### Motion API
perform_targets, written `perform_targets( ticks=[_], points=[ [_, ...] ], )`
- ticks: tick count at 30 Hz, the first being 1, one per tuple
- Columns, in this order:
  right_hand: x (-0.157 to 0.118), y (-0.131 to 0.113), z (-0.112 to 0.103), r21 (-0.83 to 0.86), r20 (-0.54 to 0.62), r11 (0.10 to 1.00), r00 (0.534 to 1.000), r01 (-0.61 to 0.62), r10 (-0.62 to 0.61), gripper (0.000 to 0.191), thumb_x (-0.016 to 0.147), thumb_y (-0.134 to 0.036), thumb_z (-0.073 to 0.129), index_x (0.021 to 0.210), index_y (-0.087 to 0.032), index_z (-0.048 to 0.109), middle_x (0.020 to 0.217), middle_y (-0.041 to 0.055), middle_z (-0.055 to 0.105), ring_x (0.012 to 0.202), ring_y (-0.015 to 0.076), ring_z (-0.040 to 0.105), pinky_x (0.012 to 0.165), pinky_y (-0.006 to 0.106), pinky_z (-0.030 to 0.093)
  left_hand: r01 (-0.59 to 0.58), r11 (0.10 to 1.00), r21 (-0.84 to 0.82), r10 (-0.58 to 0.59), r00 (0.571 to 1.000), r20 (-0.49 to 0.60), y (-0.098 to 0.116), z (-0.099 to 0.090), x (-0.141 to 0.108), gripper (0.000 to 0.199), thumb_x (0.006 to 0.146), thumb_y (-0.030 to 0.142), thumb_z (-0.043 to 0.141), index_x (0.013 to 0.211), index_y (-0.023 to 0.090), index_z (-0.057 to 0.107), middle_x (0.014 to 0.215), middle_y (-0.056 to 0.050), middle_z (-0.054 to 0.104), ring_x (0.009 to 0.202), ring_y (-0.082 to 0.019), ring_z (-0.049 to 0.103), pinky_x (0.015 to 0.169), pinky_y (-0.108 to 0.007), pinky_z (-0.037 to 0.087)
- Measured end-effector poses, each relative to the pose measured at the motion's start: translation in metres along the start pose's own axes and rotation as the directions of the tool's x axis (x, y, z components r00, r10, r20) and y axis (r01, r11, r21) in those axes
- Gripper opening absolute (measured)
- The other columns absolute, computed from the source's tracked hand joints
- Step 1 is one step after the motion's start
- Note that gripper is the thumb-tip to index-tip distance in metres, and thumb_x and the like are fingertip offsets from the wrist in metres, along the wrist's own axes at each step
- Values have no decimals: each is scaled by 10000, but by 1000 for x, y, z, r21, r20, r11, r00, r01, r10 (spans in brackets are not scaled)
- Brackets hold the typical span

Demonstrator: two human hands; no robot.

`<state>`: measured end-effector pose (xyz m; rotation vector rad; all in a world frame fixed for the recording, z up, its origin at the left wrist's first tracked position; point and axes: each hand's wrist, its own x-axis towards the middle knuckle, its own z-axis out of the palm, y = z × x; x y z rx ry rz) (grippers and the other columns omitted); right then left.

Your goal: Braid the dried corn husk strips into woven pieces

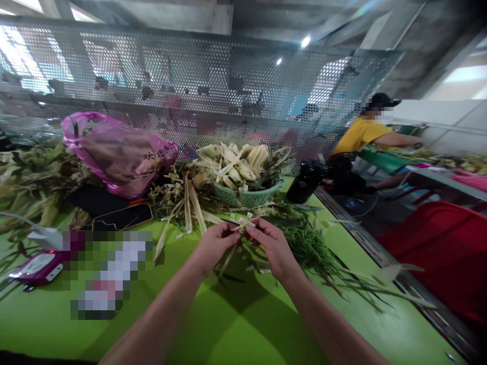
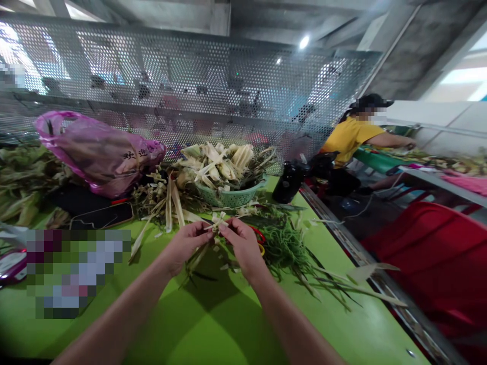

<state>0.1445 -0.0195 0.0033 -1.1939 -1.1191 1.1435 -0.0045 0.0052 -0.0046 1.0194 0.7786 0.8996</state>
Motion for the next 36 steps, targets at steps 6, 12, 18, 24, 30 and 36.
perform_targets(
  ticks=[6, 12, 18, 24, 30, 36],
  points=[
    [2, 2, -4, -16, -42, 999, 999, 30, -30, 288, 711, -438, 692, 759, -161, 627, 645, -9, 541, 580, 105, 419, 540, 233, 336, 58, 997, -57, -55, 997, 62, 3, -2, -3, 348, 699, 443, 703, 850, 133, 659, 800, -37, 652, 729, -122, 567, 727, -244, 425],
    [4, 5, -6, -48, -29, 998, 999, 34, -35, 315, 716, -472, 678, 742, -163, 619, 641, -2, 543, 584, 117, 436, 538, 241, 352, -32, 997, 75, 26, 997, 72, 0, -2, 0, 358, 646, 398, 748, 865, 129, 660, 822, -33, 635, 741, -124, 533, 727, -244, 391],
    [2, 2, -4, -140, -61, 989, 996, 50, -59, 288, 718, -444, 679, 693, -170, 591, 616, -15, 511, 574, 109, 416, 530, 237, 333, -77, 975, 208, 69, 997, 46, -5, -1, 3, 218, 702, 322, 669, 813, 136, 643, 741, -1, 591, 692, -122, 490, 675, -242, 361],
    [2, 5, -5, -177, -73, 983, 995, 50, -64, 303, 712, -454, 684, 665, -178, 568, 568, -39, 470, 539, 100, 383, 508, 232, 302, -96, 969, 229, 89, 995, 39, -8, 0, 4, 146, 713, 253, 628, 798, 134, 634, 725, 5, 586, 674, -118, 484, 673, -242, 364],
    [4, 5, -7, -167, -73, 985, 995, 54, -67, 328, 704, -489, 679, 669, -182, 569, 599, -14, 511, 571, 122, 416, 519, 240, 329, -9, 992, 124, 4, 999, 41, -6, 1, 1, 246, 714, 312, 662, 888, 138, 643, 802, -14, 615, 718, -123, 515, 710, -251, 390],
    [1, 1, -3, -196, -77, 978, 993, 76, -92, 323, 706, -471, 682, 648, -181, 554, 590, -19, 468, 560, 112, 383, 495, 228, 310, -16, 995, 95, 11, 999, 49, -2, 5, -2, 260, 694, 334, 684, 857, 137, 640, 808, -24, 619, 743, -133, 522, 721, -254, 392]
  ],
)
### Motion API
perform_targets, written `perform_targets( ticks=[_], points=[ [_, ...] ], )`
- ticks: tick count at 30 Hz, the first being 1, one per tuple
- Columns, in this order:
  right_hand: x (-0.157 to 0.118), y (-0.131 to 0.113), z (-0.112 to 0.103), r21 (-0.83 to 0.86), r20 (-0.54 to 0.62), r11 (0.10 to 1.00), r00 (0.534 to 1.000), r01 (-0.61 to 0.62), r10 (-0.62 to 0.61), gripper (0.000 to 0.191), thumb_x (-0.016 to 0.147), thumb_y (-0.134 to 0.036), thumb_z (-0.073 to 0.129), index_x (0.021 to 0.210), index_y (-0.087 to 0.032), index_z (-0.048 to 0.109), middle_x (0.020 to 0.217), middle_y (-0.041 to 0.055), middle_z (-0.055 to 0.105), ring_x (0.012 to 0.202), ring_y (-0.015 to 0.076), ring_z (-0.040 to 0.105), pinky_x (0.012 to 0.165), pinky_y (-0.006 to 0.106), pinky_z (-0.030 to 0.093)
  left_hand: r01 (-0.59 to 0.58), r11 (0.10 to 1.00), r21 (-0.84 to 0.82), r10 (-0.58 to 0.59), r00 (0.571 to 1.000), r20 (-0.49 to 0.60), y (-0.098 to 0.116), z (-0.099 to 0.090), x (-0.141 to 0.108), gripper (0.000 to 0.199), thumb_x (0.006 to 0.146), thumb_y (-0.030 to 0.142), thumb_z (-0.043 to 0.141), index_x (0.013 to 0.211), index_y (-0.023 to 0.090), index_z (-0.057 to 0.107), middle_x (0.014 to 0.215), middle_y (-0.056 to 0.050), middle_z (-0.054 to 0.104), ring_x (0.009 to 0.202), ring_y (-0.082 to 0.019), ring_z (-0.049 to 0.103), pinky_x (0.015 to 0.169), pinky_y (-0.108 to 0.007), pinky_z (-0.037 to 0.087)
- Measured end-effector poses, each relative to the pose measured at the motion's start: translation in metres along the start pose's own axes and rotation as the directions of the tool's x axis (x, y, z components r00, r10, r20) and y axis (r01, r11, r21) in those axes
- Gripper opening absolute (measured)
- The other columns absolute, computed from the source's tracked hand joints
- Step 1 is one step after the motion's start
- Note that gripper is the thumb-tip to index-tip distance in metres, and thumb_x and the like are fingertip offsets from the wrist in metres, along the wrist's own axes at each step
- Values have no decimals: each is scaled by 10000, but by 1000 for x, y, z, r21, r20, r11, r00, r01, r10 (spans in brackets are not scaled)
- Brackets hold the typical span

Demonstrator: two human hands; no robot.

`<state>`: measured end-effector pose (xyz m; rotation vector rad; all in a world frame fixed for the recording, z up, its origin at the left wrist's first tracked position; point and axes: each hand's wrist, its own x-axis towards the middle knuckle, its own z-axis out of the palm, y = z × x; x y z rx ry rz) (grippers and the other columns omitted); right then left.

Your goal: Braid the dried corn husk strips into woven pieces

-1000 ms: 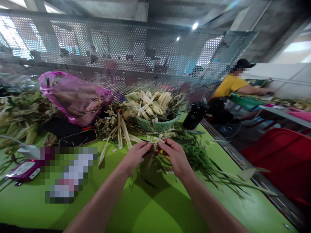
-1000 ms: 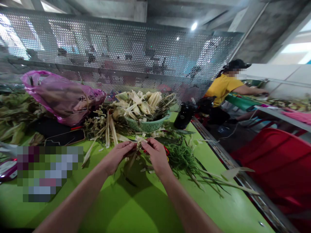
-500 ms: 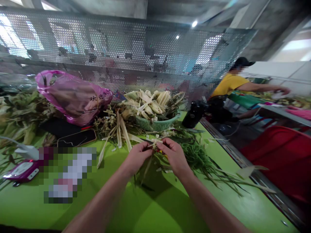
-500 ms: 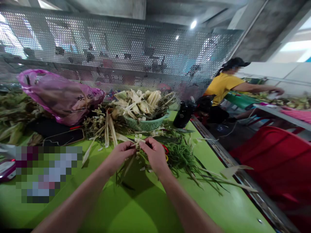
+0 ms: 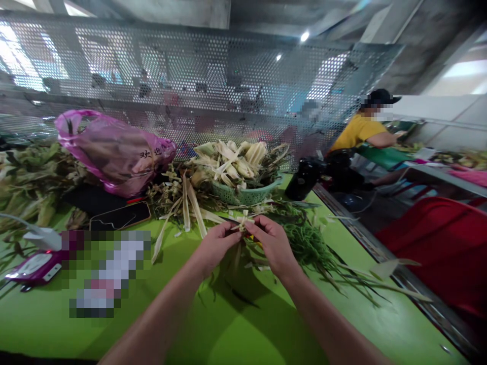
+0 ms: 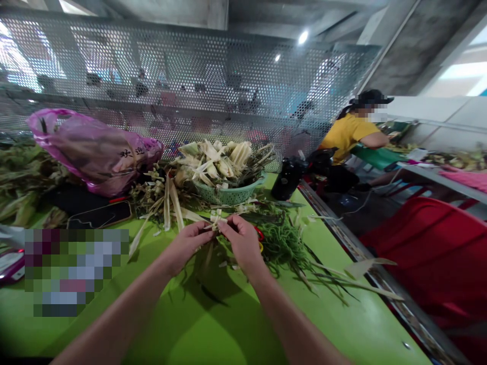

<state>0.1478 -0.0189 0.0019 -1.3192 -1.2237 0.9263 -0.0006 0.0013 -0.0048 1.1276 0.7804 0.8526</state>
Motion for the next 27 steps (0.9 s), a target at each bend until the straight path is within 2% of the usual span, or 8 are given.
perform_targets(
  ticks=[5, 9, 14, 18, 24, 27],
  points=[
    [0, 2, 1, 5, 9, 1000, 1000, -14, 14, 343, 696, -484, 690, 636, -179, 547, 560, -32, 436, 521, 96, 348, 465, 221, 272, -54, 997, 49, 54, 999, 1, -6, -2, 4, 219, 701, 275, 668, 873, 146, 626, 813, -15, 607, 751, -133, 519, 723, -250, 384],
    [2, 3, -2, 7, -15, 1000, 1000, -15, 15, 352, 685, -493, 698, 625, -179, 550, 559, -29, 457, 532, 103, 368, 478, 229, 289, -73, 995, 73, 71, 997, 30, -4, -3, 3, 258, 726, 347, 666, 886, 151, 616, 844, -24, 606, 800, -145, 522, 750, -259, 386],
    [2, 2, -2, 39, 17, 999, 1000, 2, -3, 351, 715, -511, 664, 643, -179, 575, 570, -25, 480, 546, 110, 387, 503, 240, 307, -36, 996, 77, 39, 999, -36, 5, -3, -1, 299, 725, 413, 660, 854, 147, 617, 762, -4, 579, 707, -118, 488, 678, -237, 366],
    [1, 0, -1, 73, 30, 997, 999, 35, -37, 346, 769, -511, 607, 686, -175, 617, 611, -14, 511, 566, 114, 403, 527, 247, 315, -31, 999, 40, 33, 998, -52, 3, -5, 2, 281, 712, 397, 673, 805, 142, 601, 711, 8, 551, 652, -100, 466, 656, -236, 360],
    [-1, -2, 1, 117, 100, 992, 994, -48, 36, 288, 691, -442, 711, 791, -181, 643, 711, 1, 608, 641, 138, 504, 607, 260, 385, -69, 997, -46, 67, 997, -43, 5, -5, 2, 271, 680, 355, 711, 784, 134, 593, 747, -1, 560, 675, -98, 504, 703, -258, 414],
    [-2, -2, 3, 125, 110, 992, 994, -31, 17, 267, 720, -434, 684, 762, -176, 630, 672, -15, 569, 609, 119, 467, 582, 246, 367, -95, 993, -71, 88, 991, -100, 8, -7, 0, 281, 668, 348, 732, 784, 135, 591, 746, 2, 560, 670, -85, 507, 696, -243, 421]
  ],
)
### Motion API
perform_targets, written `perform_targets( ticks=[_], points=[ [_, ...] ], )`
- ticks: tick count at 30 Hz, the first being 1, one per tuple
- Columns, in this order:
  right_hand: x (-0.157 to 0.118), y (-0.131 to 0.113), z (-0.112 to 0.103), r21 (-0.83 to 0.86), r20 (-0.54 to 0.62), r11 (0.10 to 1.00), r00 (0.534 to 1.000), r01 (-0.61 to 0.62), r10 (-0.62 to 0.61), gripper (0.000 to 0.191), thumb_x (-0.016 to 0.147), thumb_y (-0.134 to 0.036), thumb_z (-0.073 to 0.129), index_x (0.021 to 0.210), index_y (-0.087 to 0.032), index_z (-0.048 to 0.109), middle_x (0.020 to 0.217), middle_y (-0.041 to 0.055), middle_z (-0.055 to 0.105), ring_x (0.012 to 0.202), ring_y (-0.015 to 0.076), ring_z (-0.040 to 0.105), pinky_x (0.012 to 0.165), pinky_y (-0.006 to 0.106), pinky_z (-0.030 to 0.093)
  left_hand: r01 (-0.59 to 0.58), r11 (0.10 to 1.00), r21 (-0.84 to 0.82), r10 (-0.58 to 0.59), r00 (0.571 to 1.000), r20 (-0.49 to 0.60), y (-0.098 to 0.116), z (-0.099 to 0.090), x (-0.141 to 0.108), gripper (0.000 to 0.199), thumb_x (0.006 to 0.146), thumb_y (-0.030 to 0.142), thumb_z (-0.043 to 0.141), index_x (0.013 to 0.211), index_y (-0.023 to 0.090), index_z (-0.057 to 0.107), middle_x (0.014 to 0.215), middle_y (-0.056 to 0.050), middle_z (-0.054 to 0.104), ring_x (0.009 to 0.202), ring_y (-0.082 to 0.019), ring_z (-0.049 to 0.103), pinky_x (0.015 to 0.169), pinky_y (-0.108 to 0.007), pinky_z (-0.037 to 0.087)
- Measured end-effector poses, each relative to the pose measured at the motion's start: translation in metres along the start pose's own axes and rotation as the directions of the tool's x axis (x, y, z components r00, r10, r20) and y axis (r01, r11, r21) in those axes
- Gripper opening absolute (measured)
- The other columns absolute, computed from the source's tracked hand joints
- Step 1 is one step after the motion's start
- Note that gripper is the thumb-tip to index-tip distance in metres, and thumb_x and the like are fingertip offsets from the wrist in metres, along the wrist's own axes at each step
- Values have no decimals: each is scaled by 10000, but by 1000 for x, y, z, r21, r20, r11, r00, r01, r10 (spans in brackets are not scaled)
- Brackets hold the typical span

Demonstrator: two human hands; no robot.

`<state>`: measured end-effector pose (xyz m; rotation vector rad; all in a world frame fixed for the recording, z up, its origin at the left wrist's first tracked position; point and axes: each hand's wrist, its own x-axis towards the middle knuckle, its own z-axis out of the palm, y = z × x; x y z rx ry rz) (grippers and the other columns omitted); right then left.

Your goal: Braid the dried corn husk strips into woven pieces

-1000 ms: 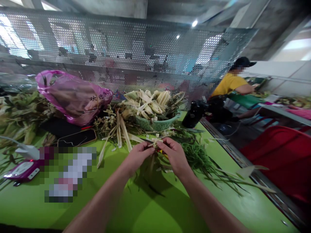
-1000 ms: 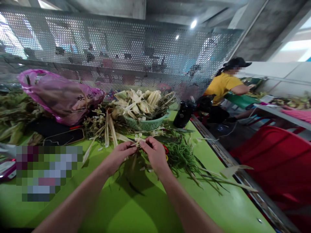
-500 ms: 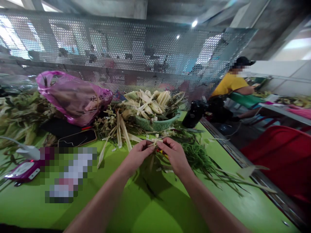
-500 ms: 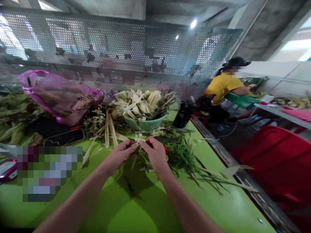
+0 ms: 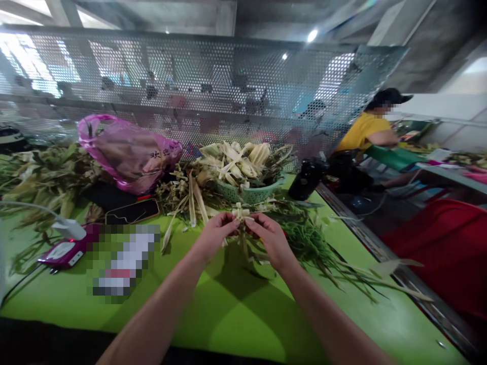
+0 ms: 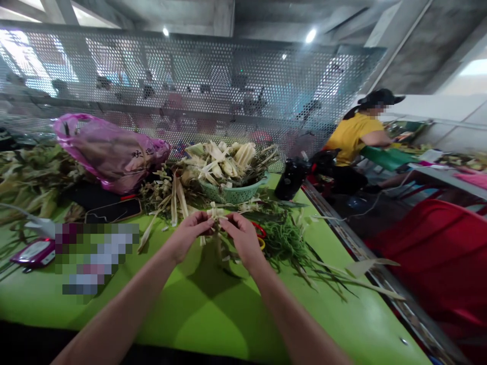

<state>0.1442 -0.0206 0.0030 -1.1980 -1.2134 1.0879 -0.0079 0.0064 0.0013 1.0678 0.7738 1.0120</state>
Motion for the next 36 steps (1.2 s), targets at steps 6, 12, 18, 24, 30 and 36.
perform_targets(
  ticks=[6, 12, 18, 24, 30, 36],
  points=[
    [0, 5, 4, -118, 43, 992, 998, 48, -44, 267, 724, -416, 679, 780, -160, 628, 671, -18, 541, 610, 110, 438, 572, 236, 346, -32, 990, -138, 26, 999, -47, -6, -12, 4, 300, 646, 343, 761, 780, 149, 574, 704, 21, 550, 615, -64, 513, 695, -235, 448],
    [1, 8, 3, -216, 31, 971, 995, 98, -94, 243, 704, -391, 683, 715, -162, 602, 616, -29, 509, 581, 112, 420, 563, 239, 334, -7, 985, -170, 7, 1000, -1, -9, -17, 6, 267, 669, 310, 746, 802, 143, 585, 702, 16, 573, 620, -74, 550, 701, -244, 471],
    [5, 18, 3, -332, 78, 922, 980, 199, -184, 193, 730, -358, 649, 720, -171, 603, 643, -18, 543, 615, 135, 467, 607, 255, 372, 14, 994, -108, -16, 1000, -18, -7, -18, 8, 317, 641, 361, 759, 838, 139, 650, 696, 5, 600, 578, -66, 531, 629, -224, 456],
    [3, 17, 5, -375, 109, 897, 972, 234, -208, 184, 748, -361, 630, 735, -178, 613, 649, -10, 572, 627, 154, 494, 613, 266, 382, -23, 993, -113, 19, 999, -35, -10, -21, 10, 334, 605, 368, 786, 809, 133, 664, 644, 5, 588, 555, -61, 502, 600, -205, 447],
    [1, 13, 7, -351, 150, 913, 975, 208, -165, 200, 757, -372, 625, 713, -180, 592, 612, -30, 522, 580, 133, 444, 564, 250, 350, 40, 974, -223, -49, 998, -38, -12, -21, 10, 315, 568, 350, 812, 716, 126, 647, 595, 22, 555, 526, -55, 496, 578, -200, 453],
    [4, 16, 5, -329, 148, 925, 978, 191, -150, 201, 764, -379, 623, 738, -182, 594, 615, -31, 505, 577, 128, 426, 562, 246, 344, 43, 971, -234, -52, 998, -36, -11, -21, 10, 321, 595, 353, 796, 775, 128, 654, 623, 12, 564, 536, -61, 503, 580, -208, 458]
  ],
)
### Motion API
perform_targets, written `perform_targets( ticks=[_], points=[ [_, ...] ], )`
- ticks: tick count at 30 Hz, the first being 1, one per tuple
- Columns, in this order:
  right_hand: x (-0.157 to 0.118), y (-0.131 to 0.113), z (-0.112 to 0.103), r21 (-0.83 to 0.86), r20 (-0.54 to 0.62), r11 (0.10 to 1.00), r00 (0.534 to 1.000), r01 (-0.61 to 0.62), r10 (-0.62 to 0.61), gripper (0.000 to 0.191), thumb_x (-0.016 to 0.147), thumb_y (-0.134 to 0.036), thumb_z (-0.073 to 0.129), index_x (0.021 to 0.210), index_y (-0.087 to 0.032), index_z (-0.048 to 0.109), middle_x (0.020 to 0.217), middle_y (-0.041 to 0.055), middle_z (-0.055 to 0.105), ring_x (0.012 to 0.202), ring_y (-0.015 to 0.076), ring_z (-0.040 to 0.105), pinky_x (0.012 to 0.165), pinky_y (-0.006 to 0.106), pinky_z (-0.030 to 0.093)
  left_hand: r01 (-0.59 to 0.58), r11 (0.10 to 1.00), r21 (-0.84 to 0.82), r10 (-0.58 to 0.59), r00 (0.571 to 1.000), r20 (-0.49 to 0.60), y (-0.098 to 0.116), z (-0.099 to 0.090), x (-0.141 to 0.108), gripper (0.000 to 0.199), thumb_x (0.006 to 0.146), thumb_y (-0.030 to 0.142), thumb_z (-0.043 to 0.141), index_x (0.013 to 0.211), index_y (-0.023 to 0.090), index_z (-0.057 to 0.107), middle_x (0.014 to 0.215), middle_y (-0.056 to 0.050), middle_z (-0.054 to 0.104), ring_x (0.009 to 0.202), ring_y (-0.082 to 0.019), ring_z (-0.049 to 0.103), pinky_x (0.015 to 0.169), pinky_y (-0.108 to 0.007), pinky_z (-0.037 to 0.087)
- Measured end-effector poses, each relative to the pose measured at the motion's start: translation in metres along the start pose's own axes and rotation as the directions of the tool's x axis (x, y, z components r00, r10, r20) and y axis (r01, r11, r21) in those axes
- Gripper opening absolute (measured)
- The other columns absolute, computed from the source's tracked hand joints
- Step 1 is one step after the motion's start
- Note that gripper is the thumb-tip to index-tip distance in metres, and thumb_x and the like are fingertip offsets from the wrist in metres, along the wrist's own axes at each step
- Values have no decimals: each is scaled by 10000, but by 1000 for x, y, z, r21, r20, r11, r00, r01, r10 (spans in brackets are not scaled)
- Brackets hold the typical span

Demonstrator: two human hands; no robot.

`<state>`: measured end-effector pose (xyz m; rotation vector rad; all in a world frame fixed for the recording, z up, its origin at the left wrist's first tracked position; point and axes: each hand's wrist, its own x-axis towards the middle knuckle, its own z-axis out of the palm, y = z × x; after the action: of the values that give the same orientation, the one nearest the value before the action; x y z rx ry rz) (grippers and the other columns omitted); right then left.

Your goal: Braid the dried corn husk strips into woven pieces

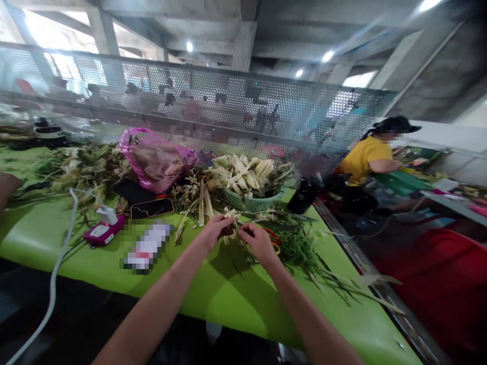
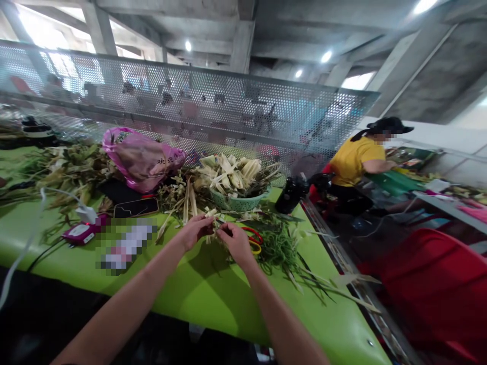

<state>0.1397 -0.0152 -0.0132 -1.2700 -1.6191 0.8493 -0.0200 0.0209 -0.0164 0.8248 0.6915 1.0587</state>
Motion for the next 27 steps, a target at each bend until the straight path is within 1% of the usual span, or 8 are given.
perform_targets(
  ticks=[4, 7, 11, 14, 18, 22, 24, 27],
  points=[
    [0, 3, 0, -38, -30, 999, 1000, -3, 2, 214, 756, -387, 634, 735, -177, 601, 628, -20, 527, 603, 141, 453, 585, 253, 362, -35, 999, 32, 36, 999, -33, 3, 0, 0, 329, 616, 386, 772, 795, 150, 630, 663, 19, 565, 550, -66, 504, 604, -227, 470],
    [-1, 2, 0, -48, -41, 999, 999, 7, -9, 224, 766, -405, 629, 772, -181, 618, 681, -4, 581, 643, 158, 496, 615, 260, 391, -46, 996, 75, 50, 997, -58, 3, 1, 0, 326, 617, 392, 765, 802, 161, 626, 702, 9, 577, 597, -79, 526, 622, -225, 467],
    [-2, 0, 0, -19, -28, 1000, 1000, 5, -6, 243, 775, -427, 622, 808, -186, 618, 725, 9, 609, 673, 169, 524, 632, 264, 414, -78, 992, 102, 83, 996, -45, 2, 4, 0, 319, 616, 380, 766, 788, 152, 624, 734, -9, 596, 642, -89, 536, 634, -213, 451],
    [-2, 0, 0, -36, -42, 999, 999, 1, -3, 234, 766, -411, 630, 777, -179, 612, 695, 7, 589, 653, 165, 510, 623, 265, 407, -78, 994, 77, 80, 996, -28, 2, 7, -1, 326, 602, 378, 777, 753, 140, 613, 704, -3, 584, 615, -81, 524, 605, -206, 431],
    [-1, -2, 0, -36, -44, 999, 999, -3, 2, 217, 765, -388, 623, 766, -171, 613, 685, 8, 584, 650, 164, 504, 627, 271, 407, -32, 999, -15, 32, 999, -24, 1, 6, -1, 322, 588, 359, 793, 692, 140, 581, 622, 26, 527, 539, -56, 480, 571, -199, 416],
    [-1, -6, 0, -7, -29, 1000, 1000, 6, -6, 214, 767, -383, 617, 769, -169, 609, 700, 11, 592, 661, 165, 511, 643, 277, 414, 20, 996, -86, -22, 1000, -22, -1, 5, 0, 320, 584, 342, 799, 721, 144, 588, 651, 20, 532, 546, -59, 494, 584, -202, 435],
    [-1, -5, 0, -13, -37, 1000, 999, 7, -7, 218, 770, -388, 617, 764, -170, 607, 694, 11, 589, 652, 163, 504, 633, 275, 409, 16, 997, -76, -18, 1000, -18, -1, 4, -1, 315, 597, 346, 791, 749, 144, 602, 678, 9, 546, 562, -64, 505, 592, -203, 443],
    [0, -2, -1, -31, -59, 1000, 998, 0, -2, 236, 758, -409, 629, 741, -175, 601, 666, 7, 579, 629, 163, 494, 608, 271, 399, -30, 999, -43, 29, 999, -15, 2, 4, -2, 310, 636, 383, 759, 783, 158, 605, 691, 11, 547, 581, -73, 508, 603, -213, 454]
  ],
)
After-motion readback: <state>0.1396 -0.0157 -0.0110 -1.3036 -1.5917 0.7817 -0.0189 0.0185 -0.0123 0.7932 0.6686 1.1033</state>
